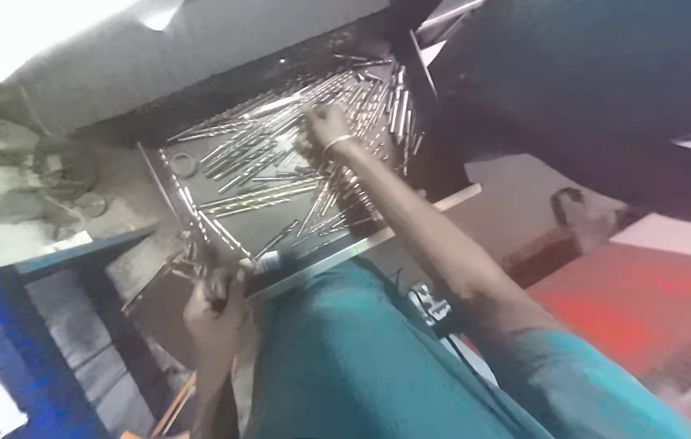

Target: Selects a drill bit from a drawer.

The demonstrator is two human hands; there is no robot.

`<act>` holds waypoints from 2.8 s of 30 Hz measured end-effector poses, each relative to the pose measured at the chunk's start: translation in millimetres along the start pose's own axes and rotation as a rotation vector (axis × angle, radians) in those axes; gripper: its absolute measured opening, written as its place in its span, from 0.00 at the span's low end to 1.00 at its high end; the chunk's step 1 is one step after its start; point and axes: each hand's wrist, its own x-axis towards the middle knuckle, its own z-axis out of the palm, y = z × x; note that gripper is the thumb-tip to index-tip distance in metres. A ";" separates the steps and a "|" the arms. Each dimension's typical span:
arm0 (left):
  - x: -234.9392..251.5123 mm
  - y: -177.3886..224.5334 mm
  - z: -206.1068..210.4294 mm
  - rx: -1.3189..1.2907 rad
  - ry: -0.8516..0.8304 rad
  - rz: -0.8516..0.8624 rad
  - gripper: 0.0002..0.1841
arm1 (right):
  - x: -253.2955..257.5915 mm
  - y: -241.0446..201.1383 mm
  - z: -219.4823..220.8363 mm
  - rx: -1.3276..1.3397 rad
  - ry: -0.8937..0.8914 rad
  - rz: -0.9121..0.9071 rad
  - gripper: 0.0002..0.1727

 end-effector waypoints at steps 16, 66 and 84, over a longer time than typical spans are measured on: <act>-1.5 -30.1 38.8 -0.045 -0.301 0.003 0.08 | -78.7 97.7 -92.1 -0.646 0.359 -0.099 0.41; -15.2 -59.7 37.3 -0.082 -0.302 0.034 0.11 | 17.3 47.8 -148.1 -0.475 0.352 0.234 0.31; -11.7 -56.8 36.6 -0.111 -0.365 0.058 0.08 | -26.7 41.8 -136.8 -0.736 -0.010 -0.429 0.14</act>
